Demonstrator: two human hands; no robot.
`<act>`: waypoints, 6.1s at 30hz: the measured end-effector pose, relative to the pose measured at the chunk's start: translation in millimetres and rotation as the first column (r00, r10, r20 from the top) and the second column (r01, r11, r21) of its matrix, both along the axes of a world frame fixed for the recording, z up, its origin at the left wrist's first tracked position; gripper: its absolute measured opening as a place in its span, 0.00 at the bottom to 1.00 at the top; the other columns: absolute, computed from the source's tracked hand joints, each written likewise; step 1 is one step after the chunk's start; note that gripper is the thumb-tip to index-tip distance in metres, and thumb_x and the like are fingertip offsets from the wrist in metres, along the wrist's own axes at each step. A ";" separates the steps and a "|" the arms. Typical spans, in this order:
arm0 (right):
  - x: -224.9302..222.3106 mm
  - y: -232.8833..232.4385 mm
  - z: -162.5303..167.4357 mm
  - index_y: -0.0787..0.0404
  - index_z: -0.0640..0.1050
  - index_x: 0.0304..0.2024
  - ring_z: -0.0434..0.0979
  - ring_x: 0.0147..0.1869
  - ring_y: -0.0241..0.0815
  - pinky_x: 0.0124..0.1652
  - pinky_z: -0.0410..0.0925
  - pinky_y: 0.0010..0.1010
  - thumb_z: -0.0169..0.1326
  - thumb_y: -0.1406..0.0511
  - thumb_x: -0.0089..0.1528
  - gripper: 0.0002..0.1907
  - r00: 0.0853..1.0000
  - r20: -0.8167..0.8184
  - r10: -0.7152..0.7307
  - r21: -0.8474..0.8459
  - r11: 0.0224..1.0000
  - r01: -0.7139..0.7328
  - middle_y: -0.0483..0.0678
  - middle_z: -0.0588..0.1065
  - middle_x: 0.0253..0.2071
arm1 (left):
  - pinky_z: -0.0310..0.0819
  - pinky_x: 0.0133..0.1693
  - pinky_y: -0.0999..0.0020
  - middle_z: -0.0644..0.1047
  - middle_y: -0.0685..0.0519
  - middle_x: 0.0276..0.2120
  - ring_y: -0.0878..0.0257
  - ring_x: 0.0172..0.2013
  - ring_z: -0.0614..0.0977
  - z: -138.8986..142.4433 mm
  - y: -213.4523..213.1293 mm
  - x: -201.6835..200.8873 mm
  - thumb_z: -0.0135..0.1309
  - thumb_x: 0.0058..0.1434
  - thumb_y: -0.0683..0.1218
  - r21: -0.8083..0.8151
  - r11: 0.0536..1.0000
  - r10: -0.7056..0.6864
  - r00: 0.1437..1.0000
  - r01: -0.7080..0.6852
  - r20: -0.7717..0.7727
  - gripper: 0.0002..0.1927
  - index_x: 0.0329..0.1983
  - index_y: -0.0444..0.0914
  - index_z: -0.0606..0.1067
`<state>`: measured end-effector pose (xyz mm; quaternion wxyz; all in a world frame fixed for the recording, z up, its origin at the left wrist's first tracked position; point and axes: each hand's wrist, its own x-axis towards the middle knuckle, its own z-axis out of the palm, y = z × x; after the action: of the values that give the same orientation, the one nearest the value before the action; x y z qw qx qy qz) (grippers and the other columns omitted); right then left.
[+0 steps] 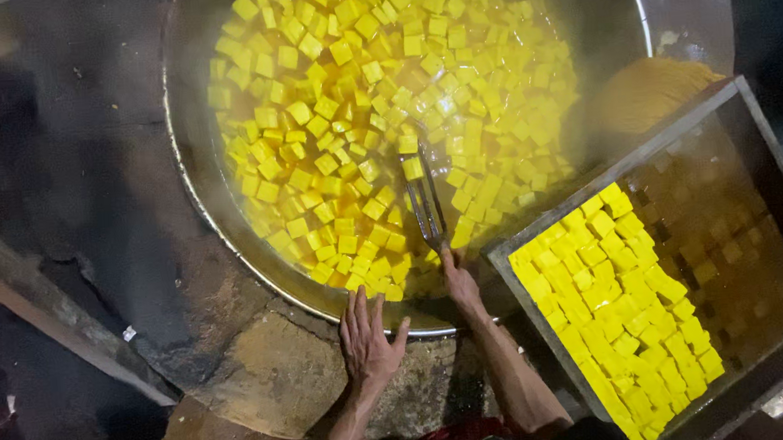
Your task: The person uses a metal skimmer to scoop yellow fried tofu cubes out of a large wok of hot steaming liquid and transfers them into a square bamboo draining tray, occasionally steadying or arranging the cubes by hand as the tray fills.
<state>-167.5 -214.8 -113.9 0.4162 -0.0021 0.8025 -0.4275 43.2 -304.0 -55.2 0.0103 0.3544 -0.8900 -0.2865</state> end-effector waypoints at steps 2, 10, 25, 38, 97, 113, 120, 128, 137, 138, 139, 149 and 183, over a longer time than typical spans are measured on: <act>-3.3 -10.4 -1.2 0.67 0.79 0.46 0.79 0.42 0.57 0.44 0.71 0.45 0.50 0.52 0.70 0.22 0.991 -0.133 -0.024 0.012 1.000 0.026 0.61 0.78 0.38 | 0.48 0.67 0.42 0.57 0.37 0.71 0.42 0.71 0.55 1.3 1.1 -0.5 0.54 0.62 0.63 -0.006 1.000 0.000 1.000 0.000 0.002 0.38 0.68 0.38 0.65; -48.3 -73.3 -9.4 0.61 0.84 0.43 0.80 0.40 0.64 0.39 0.71 0.51 0.51 0.50 0.65 0.22 0.834 -0.521 0.180 0.274 0.961 -0.036 0.63 0.79 0.33 | 0.48 0.67 0.42 0.57 0.37 0.70 0.41 0.71 0.56 9.4 -0.2 -4.4 0.55 0.61 0.62 0.001 1.000 -0.005 1.000 0.005 0.006 0.37 0.67 0.37 0.66; -5.8 -53.2 25.2 0.70 0.76 0.36 0.71 0.22 0.36 0.24 0.65 0.31 0.53 0.56 0.69 0.20 0.970 -0.123 -0.211 -0.254 0.951 0.175 0.45 0.74 0.22 | 0.52 0.65 0.41 0.59 0.38 0.70 0.40 0.70 0.57 6.1 5.2 0.4 0.56 0.61 0.63 -0.021 1.000 0.006 1.000 -0.005 0.016 0.36 0.64 0.36 0.68; -42.9 -72.9 12.9 0.66 0.83 0.38 0.74 0.30 0.45 0.36 0.67 0.42 0.53 0.48 0.65 0.26 0.895 -0.440 -0.075 0.097 0.987 0.130 0.50 0.75 0.26 | 0.54 0.64 0.43 0.60 0.39 0.69 0.42 0.69 0.58 13.2 9.1 -2.3 0.56 0.60 0.62 -0.023 0.999 0.028 1.000 -0.028 -0.007 0.36 0.65 0.39 0.68; -4.5 118.0 92.6 0.70 0.78 0.49 0.78 0.41 0.43 0.43 0.71 0.38 0.53 0.55 0.70 0.21 0.881 -0.473 -0.015 -0.254 0.960 -0.120 0.49 0.80 0.37 | 0.59 0.64 0.44 0.69 0.36 0.62 0.38 0.65 0.66 0.6 -12.4 -11.2 0.58 0.63 0.50 -0.207 0.974 0.050 0.983 -0.086 -0.176 0.25 0.59 0.32 0.72; 9.8 -65.3 25.7 0.71 0.80 0.42 0.84 0.34 0.58 0.37 0.75 0.50 0.50 0.50 0.64 0.28 1.000 -0.003 0.027 0.235 0.972 -0.026 0.60 0.80 0.30 | 0.55 0.63 0.40 0.62 0.38 0.69 0.41 0.70 0.59 -11.3 -32.7 0.2 0.60 0.59 0.60 -0.034 0.998 0.049 0.997 -0.051 -0.065 0.34 0.61 0.35 0.71; -20.9 -111.2 -12.2 0.62 0.80 0.45 0.84 0.34 0.54 0.37 0.72 0.45 0.52 0.50 0.64 0.23 0.945 -0.316 0.084 0.192 0.981 -0.022 0.55 0.81 0.28 | 0.58 0.63 0.41 0.63 0.40 0.68 0.42 0.69 0.61 -11.3 -37.4 -3.7 0.58 0.60 0.61 0.003 0.997 0.075 0.997 -0.075 -0.032 0.32 0.60 0.37 0.71; -32.6 -81.1 -32.5 0.64 0.81 0.38 0.79 0.32 0.58 0.35 0.70 0.46 0.56 0.49 0.64 0.23 0.822 -0.499 0.274 0.317 0.941 -0.121 0.59 0.77 0.28 | 0.57 0.63 0.41 0.62 0.39 0.68 0.43 0.68 0.61 -10.2 -44.8 -3.9 0.58 0.59 0.61 0.055 0.997 0.047 0.999 -0.048 0.017 0.32 0.59 0.36 0.72; -58.2 -138.9 -11.7 0.63 0.81 0.46 0.80 0.37 0.53 0.39 0.69 0.44 0.47 0.47 0.67 0.27 0.909 -0.362 0.207 0.245 0.962 -0.122 0.57 0.79 0.32 | 0.56 0.62 0.40 0.61 0.39 0.68 0.43 0.68 0.60 -23.2 -38.3 -3.6 0.59 0.59 0.61 0.031 0.998 0.054 0.998 -0.056 0.045 0.32 0.59 0.37 0.72; -58.8 -141.8 -8.6 0.62 0.81 0.49 0.78 0.38 0.53 0.38 0.68 0.44 0.47 0.47 0.66 0.28 0.886 -0.420 0.197 0.234 0.967 -0.103 0.57 0.78 0.34 | 0.55 0.62 0.39 0.60 0.39 0.69 0.43 0.68 0.60 -25.0 -38.1 -3.2 0.59 0.60 0.61 0.041 0.998 0.048 0.998 -0.050 0.051 0.32 0.59 0.36 0.71; -57.1 -141.4 -6.5 0.63 0.81 0.48 0.79 0.37 0.49 0.39 0.69 0.41 0.47 0.47 0.67 0.27 0.918 -0.359 0.172 0.215 0.972 -0.098 0.54 0.79 0.32 | 0.56 0.62 0.40 0.60 0.39 0.69 0.43 0.68 0.59 -26.0 -37.3 -2.0 0.59 0.59 0.62 0.035 0.998 0.046 0.998 -0.048 0.045 0.32 0.59 0.36 0.72; 0.1 -60.4 -8.3 0.65 0.79 0.47 0.69 0.25 0.34 0.26 0.65 0.30 0.54 0.56 0.67 0.18 0.951 0.028 -0.308 -0.237 0.922 0.305 0.41 0.72 0.24 | 0.56 0.64 0.41 0.63 0.40 0.67 0.44 0.69 0.60 -19.7 -30.2 1.7 0.60 0.57 0.61 -0.042 0.999 0.029 0.999 -0.030 -0.025 0.30 0.55 0.37 0.74; -106.5 326.6 143.6 0.60 0.83 0.50 0.74 0.26 0.34 0.28 0.67 0.29 0.56 0.54 0.67 0.18 0.802 -0.577 -0.153 0.003 0.982 0.189 0.47 0.79 0.27 | 0.57 0.67 0.43 0.68 0.37 0.65 0.41 0.67 0.65 -7.2 69.5 -44.4 0.60 0.60 0.46 -0.196 0.977 -0.157 0.904 0.083 -0.398 0.26 0.60 0.32 0.70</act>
<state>-274.0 111.8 29.7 0.1147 -0.0461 0.8999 -0.4183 -1.2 -234.5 -62.4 0.2107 0.2281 -0.9097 -0.2758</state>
